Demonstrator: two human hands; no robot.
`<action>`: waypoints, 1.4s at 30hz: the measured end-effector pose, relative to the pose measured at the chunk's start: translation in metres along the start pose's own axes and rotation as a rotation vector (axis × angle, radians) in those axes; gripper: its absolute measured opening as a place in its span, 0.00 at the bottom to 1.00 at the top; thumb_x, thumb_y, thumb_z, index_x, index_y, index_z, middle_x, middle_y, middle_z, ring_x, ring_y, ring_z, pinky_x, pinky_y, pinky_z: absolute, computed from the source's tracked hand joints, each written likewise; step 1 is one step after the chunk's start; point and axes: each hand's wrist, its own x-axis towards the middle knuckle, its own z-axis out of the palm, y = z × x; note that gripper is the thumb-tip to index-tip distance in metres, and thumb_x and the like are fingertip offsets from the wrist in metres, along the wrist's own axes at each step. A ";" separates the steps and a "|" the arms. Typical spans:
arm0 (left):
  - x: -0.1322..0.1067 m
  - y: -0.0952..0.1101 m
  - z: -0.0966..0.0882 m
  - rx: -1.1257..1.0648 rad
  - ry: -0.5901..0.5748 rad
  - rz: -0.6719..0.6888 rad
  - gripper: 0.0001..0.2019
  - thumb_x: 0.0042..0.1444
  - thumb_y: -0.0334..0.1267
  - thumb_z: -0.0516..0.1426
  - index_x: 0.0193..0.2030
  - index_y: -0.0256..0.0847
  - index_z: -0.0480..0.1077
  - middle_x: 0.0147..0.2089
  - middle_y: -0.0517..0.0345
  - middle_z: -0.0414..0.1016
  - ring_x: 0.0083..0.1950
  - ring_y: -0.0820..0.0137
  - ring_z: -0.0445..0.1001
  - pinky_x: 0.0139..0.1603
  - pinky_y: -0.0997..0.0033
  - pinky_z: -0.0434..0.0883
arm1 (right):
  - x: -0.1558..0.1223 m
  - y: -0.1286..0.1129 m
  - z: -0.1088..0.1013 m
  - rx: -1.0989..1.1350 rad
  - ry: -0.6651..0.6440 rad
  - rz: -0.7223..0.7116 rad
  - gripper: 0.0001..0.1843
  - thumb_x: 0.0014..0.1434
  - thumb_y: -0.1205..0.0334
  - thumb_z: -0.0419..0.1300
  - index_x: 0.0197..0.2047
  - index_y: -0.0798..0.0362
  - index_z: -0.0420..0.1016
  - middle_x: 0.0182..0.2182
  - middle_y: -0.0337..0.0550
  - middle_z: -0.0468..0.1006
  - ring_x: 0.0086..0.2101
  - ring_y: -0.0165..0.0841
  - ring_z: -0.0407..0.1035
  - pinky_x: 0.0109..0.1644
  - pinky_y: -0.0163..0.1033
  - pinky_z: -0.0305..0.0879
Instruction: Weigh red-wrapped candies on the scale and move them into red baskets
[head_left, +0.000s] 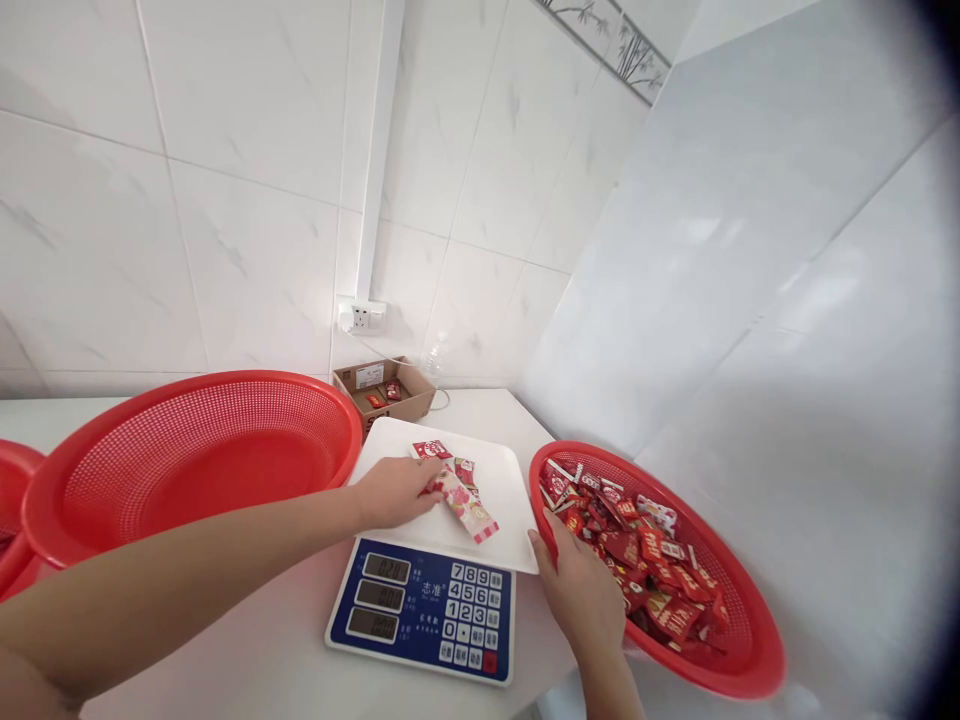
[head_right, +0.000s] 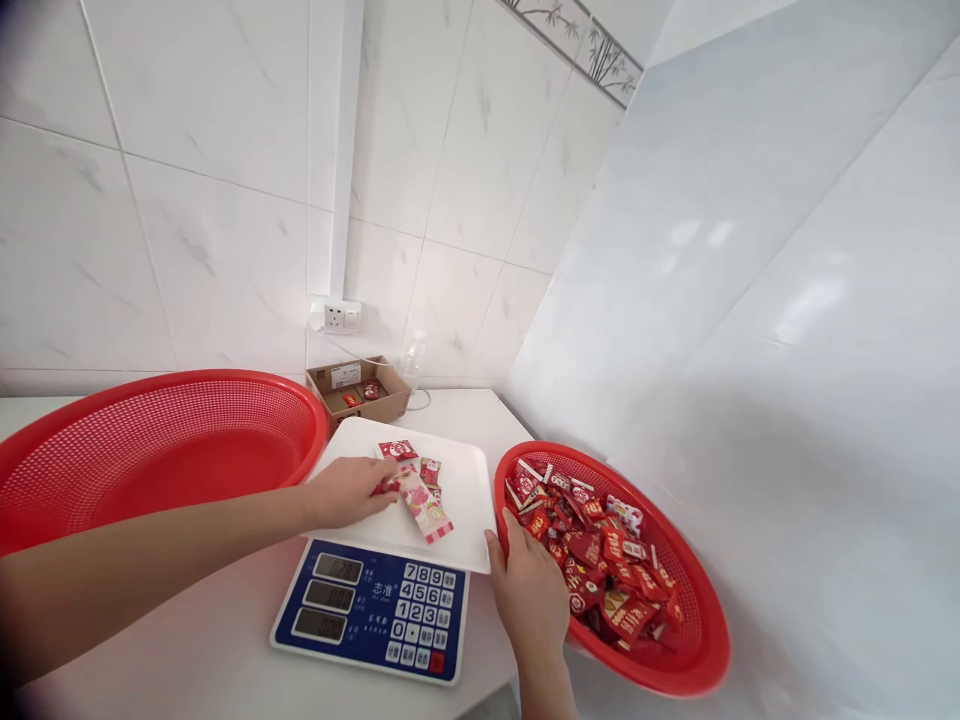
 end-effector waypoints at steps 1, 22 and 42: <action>-0.003 -0.006 -0.007 0.011 0.027 -0.037 0.17 0.64 0.48 0.49 0.51 0.39 0.66 0.42 0.53 0.75 0.40 0.66 0.74 0.40 0.62 0.71 | 0.000 0.000 0.000 0.000 0.000 -0.002 0.30 0.66 0.49 0.38 0.64 0.52 0.63 0.52 0.51 0.75 0.50 0.41 0.70 0.53 0.44 0.65; 0.000 -0.036 -0.013 0.037 -0.085 0.162 0.45 0.47 0.61 0.60 0.70 0.55 0.47 0.75 0.51 0.39 0.74 0.53 0.36 0.69 0.46 0.42 | 0.000 -0.001 -0.003 0.042 -0.030 0.001 0.30 0.65 0.48 0.38 0.64 0.50 0.62 0.55 0.50 0.73 0.51 0.40 0.69 0.53 0.44 0.64; 0.054 0.003 0.009 -0.148 0.113 0.090 0.18 0.62 0.44 0.54 0.57 0.40 0.65 0.59 0.48 0.68 0.57 0.59 0.69 0.57 0.48 0.65 | -0.001 0.000 -0.002 0.019 -0.008 -0.025 0.30 0.65 0.49 0.38 0.62 0.51 0.65 0.52 0.50 0.75 0.50 0.40 0.70 0.52 0.43 0.65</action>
